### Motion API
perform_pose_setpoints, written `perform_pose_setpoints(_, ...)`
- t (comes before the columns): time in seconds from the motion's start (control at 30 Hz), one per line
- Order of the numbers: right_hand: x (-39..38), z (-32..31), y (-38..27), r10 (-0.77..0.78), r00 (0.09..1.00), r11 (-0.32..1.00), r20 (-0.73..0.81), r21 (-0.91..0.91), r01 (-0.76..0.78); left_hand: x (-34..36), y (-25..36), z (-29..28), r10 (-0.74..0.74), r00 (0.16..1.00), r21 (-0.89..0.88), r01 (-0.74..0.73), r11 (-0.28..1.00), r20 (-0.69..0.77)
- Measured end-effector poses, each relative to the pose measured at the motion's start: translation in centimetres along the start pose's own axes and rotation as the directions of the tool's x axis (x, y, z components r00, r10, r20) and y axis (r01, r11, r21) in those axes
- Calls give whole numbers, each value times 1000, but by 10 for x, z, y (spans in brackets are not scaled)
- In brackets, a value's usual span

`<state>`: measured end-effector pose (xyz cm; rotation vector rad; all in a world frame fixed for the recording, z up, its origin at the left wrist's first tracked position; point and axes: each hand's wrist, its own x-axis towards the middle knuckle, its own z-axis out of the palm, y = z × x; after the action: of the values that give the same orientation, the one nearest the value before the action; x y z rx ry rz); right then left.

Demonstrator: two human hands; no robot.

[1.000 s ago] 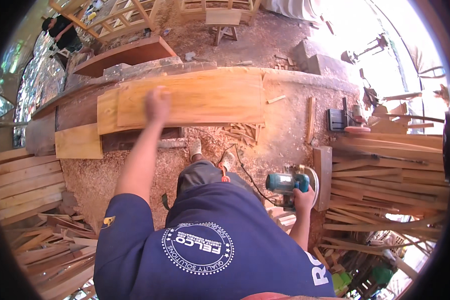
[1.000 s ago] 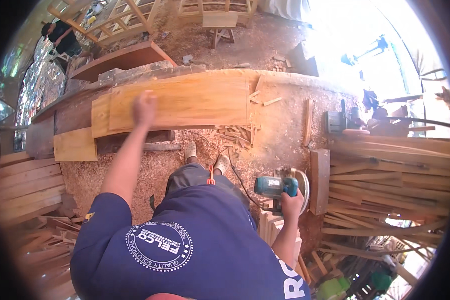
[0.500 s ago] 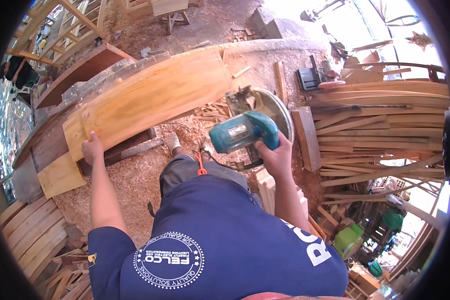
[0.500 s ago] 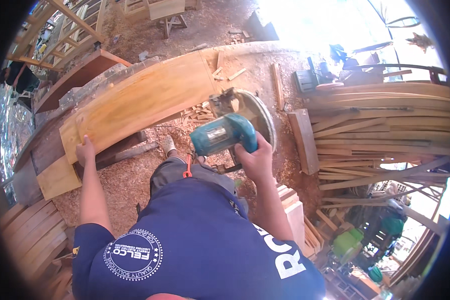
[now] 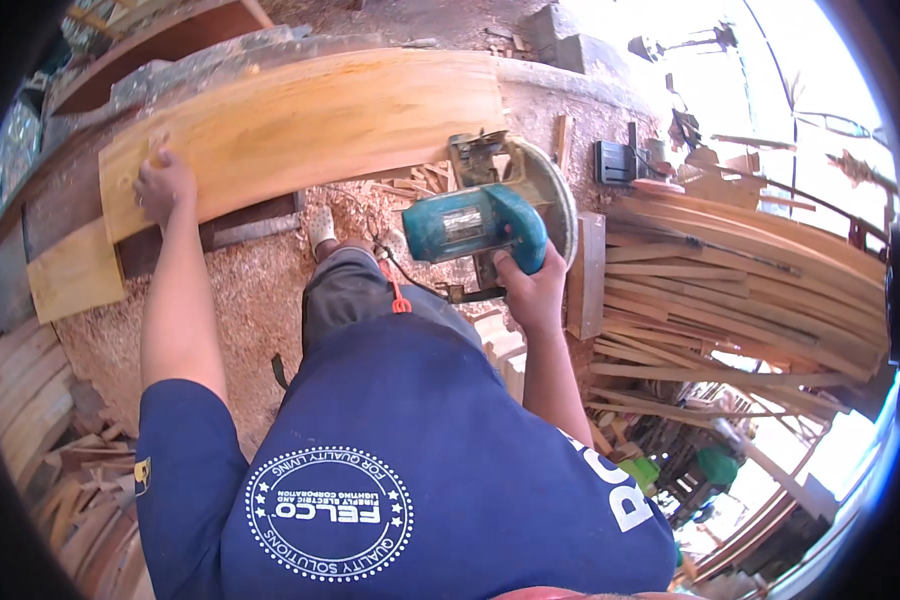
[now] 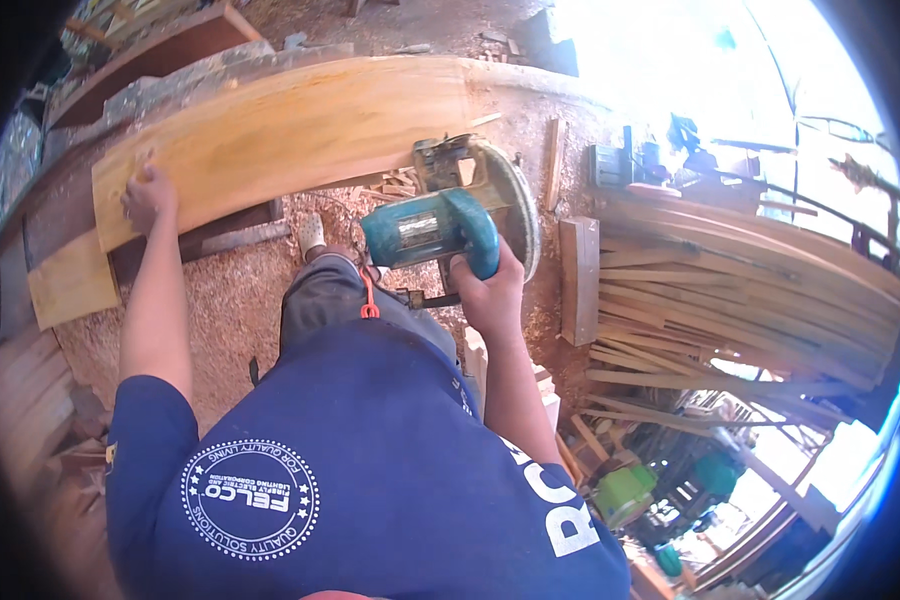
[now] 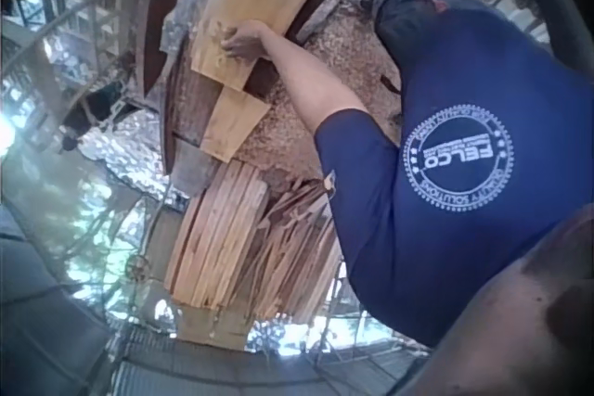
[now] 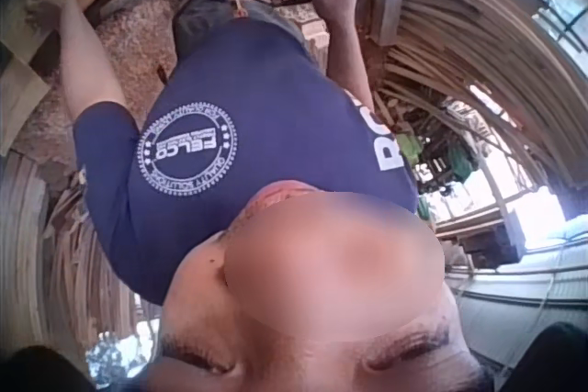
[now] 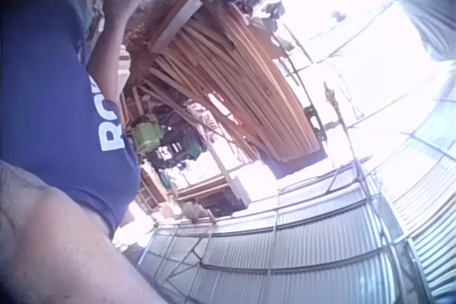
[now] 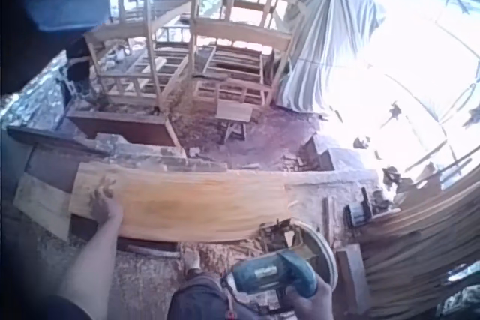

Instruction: The person holds a wooden board on a workbench and cuts through it using a circular saw, then moves the cut pieces aside.

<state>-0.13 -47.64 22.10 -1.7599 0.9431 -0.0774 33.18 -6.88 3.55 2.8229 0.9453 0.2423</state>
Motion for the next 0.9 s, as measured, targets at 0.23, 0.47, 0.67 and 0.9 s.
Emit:
perform_pose_setpoints(0.23,8,3,19,-82,997,996,2,-33,82,-4,-1,-1,29,1000,19,-29,999,-12)
perform_pose_setpoints(0.47,5,6,17,-21,999,998,42,62,18,-3,0,-1,22,1000,23,-22,999,16)
perform_pose_setpoints(0.67,3,8,16,4,999,993,50,116,-10,-5,2,-3,37,999,11,-37,999,4)
perform_pose_setpoints(0.9,3,9,24,7,999,994,53,113,-13,-5,3,-2,30,1000,25,-30,999,2)
